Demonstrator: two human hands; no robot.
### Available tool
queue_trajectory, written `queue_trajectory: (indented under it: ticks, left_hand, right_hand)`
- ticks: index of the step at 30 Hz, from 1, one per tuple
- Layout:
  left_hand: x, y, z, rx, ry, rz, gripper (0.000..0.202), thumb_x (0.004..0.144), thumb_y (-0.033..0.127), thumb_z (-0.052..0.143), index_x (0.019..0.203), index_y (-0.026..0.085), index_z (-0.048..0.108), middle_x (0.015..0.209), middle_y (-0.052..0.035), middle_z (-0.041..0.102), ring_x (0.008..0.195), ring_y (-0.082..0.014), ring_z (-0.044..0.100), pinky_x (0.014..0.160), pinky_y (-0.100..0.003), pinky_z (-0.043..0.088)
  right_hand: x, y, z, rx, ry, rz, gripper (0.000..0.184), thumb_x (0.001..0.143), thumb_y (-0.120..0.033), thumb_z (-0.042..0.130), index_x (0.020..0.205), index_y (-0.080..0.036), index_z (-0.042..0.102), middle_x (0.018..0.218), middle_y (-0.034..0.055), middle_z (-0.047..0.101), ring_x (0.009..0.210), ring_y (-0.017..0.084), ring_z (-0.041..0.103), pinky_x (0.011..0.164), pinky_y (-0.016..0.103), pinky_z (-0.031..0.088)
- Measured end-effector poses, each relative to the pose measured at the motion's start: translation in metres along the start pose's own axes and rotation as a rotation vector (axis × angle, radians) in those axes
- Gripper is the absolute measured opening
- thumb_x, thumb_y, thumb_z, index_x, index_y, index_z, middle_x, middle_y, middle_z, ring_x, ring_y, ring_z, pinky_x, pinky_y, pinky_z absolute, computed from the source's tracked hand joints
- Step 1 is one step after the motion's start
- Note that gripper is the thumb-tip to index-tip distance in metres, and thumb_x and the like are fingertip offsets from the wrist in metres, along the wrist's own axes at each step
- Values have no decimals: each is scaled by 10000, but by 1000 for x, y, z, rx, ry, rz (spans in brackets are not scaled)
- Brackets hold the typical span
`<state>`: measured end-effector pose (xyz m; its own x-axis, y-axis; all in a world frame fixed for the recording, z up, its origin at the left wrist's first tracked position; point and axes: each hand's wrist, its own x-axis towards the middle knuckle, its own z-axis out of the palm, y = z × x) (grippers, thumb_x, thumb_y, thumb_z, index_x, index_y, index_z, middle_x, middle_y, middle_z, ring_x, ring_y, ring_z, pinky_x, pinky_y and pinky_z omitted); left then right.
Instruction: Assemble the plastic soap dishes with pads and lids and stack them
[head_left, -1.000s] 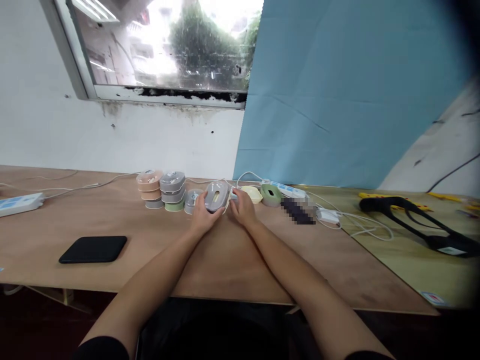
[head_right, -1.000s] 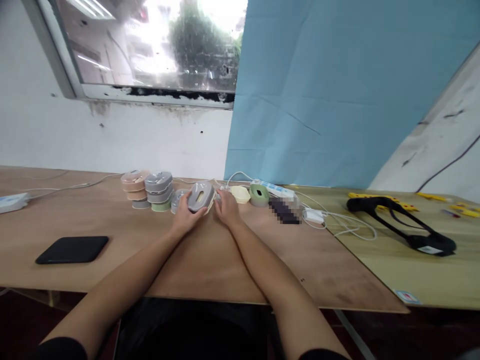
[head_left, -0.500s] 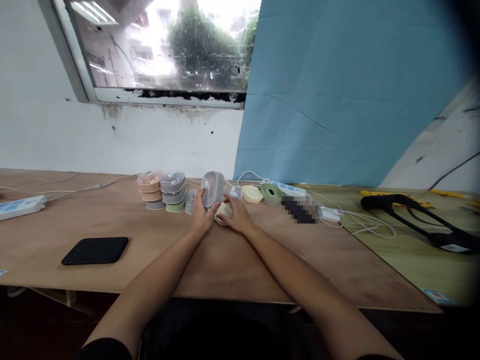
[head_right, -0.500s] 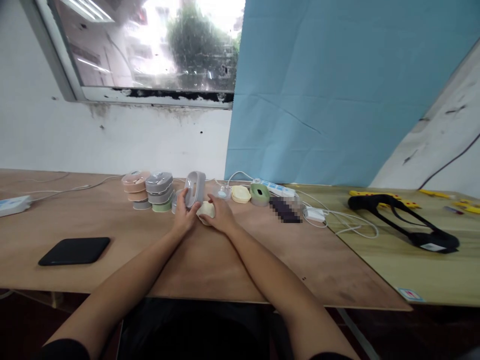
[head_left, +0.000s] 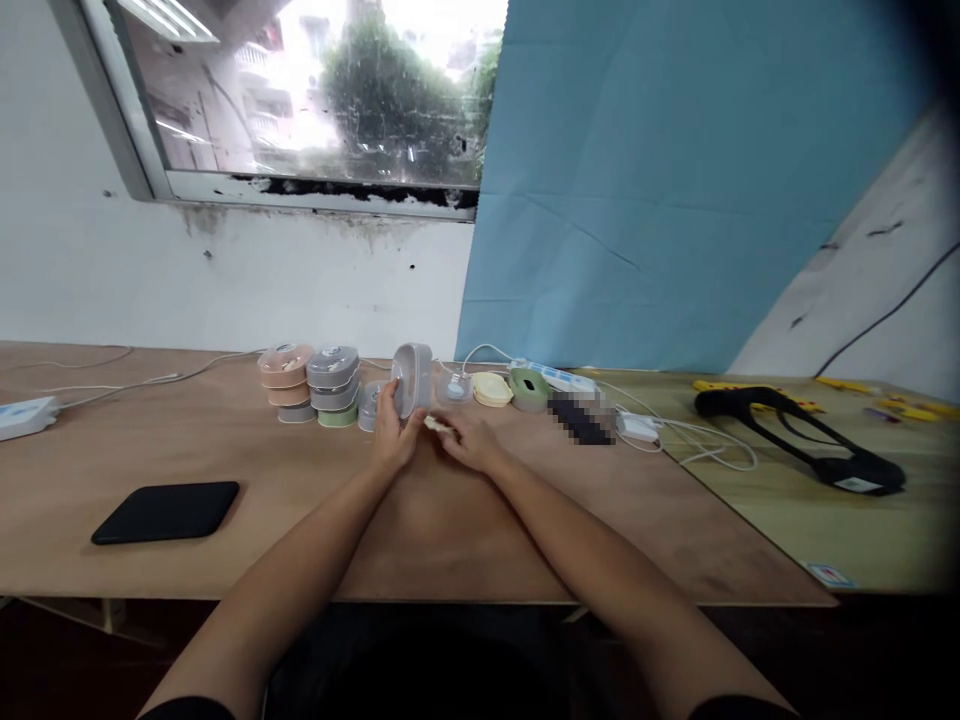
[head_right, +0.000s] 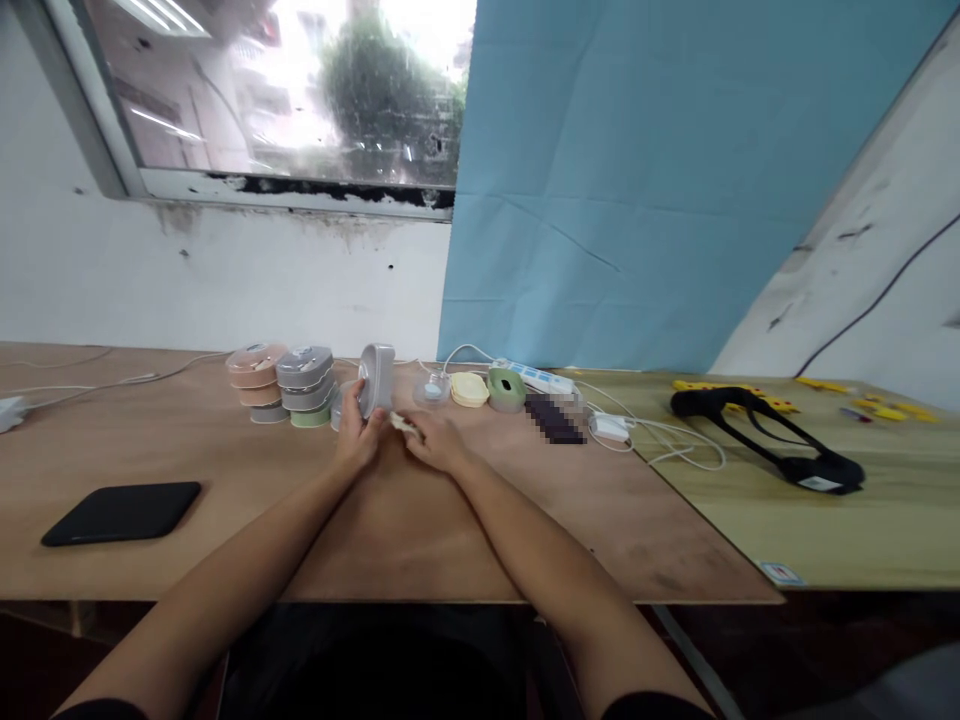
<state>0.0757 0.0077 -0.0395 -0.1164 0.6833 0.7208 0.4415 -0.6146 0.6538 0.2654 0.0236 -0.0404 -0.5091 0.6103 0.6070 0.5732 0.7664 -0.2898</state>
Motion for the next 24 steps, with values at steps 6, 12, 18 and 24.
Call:
queue_trajectory:
  ticks: [6, 12, 18, 24]
  left_hand:
    - [1, -2, 1, -14, 15, 50, 664, 874, 524, 490, 1401, 167, 301, 1390, -171, 385, 1304, -286, 368, 1090, -457, 289]
    - [2, -4, 1, 12, 1, 71, 661, 868, 513, 506, 1392, 157, 318, 1364, -174, 407, 1293, -291, 373, 1089, -463, 284]
    - [2, -3, 0, 13, -6, 69, 657, 864, 530, 509, 1386, 172, 331, 1360, -164, 415, 1291, -286, 380, 1082, -457, 295]
    - [5, -4, -4, 30, 58, 13, 648, 868, 553, 493, 1366, 166, 345, 1361, -174, 417, 1297, -284, 379, 1091, -458, 287]
  right_hand:
    - [-3, 31, -13, -54, 380, 184, 324, 920, -339, 427, 1150, -193, 601, 915, 55, 705, 767, 186, 652, 736, 300, 502]
    - [-2, 36, -9, -178, 297, 105, 354, 900, -436, 472, 1113, -192, 614, 965, 67, 702, 858, 189, 648, 790, 293, 491]
    - [1, 19, 5, -223, 163, -44, 344, 899, -383, 483, 1156, -186, 599, 1058, 81, 693, 952, 206, 643, 837, 312, 481]
    - [6, -7, 23, -247, 50, -149, 456, 879, -375, 511, 1292, -182, 531, 1003, 75, 702, 864, 201, 650, 761, 301, 486]
